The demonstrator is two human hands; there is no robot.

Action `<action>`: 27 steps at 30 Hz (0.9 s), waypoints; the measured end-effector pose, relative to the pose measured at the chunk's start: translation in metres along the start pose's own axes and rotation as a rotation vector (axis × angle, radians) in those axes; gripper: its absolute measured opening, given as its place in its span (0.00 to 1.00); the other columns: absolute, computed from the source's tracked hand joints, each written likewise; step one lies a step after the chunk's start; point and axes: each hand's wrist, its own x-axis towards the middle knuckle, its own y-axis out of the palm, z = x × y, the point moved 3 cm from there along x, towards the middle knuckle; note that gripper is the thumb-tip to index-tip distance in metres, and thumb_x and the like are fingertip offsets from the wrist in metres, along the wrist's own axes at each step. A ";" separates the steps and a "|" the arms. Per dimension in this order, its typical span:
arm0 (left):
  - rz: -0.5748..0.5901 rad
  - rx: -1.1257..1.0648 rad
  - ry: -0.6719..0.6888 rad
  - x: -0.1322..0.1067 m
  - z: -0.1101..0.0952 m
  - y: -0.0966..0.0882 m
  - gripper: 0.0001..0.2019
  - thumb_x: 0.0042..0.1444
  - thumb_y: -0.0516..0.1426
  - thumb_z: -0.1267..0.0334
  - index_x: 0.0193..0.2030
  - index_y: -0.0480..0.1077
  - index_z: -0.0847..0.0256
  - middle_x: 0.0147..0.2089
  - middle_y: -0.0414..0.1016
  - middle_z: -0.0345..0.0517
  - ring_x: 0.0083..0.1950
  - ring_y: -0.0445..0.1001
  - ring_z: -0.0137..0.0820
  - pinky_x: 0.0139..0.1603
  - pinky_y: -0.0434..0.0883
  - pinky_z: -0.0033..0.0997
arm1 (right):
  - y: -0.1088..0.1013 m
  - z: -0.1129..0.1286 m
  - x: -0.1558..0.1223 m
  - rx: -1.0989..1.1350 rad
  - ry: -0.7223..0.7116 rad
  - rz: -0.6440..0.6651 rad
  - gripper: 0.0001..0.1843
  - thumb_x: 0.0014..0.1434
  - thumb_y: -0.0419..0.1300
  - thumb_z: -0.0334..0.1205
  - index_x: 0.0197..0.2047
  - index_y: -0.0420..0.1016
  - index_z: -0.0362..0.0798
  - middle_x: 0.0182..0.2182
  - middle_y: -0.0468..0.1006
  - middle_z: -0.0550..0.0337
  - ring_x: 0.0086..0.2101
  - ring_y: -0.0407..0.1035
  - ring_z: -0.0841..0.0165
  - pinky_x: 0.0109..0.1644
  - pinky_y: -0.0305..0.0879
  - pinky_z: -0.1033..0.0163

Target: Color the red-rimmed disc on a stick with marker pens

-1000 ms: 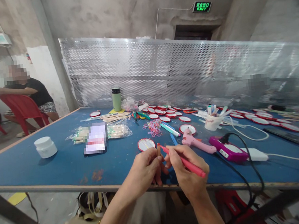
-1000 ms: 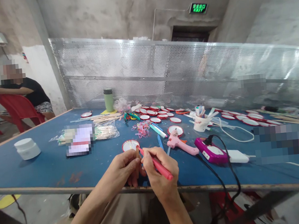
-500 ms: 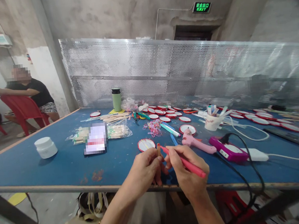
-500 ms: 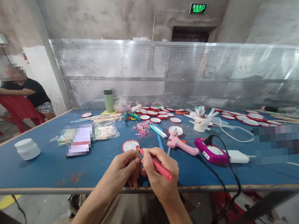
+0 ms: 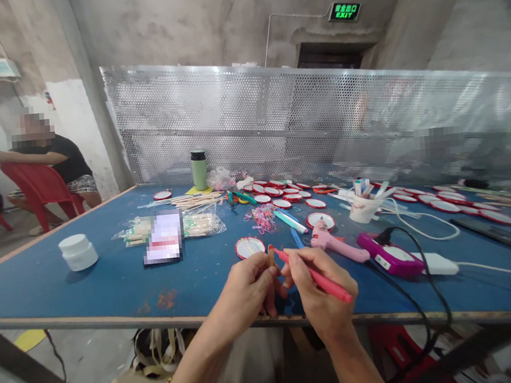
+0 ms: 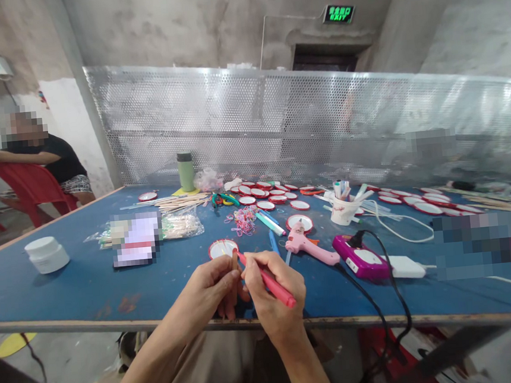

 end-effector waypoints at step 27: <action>-0.007 0.013 -0.001 0.000 0.000 0.000 0.12 0.64 0.50 0.58 0.32 0.65 0.62 0.20 0.67 0.34 0.16 0.66 0.21 0.17 0.60 0.17 | 0.000 0.000 -0.001 -0.006 -0.019 0.002 0.07 0.64 0.59 0.36 0.35 0.78 0.49 0.24 0.79 0.68 0.20 0.72 0.75 0.27 0.69 0.71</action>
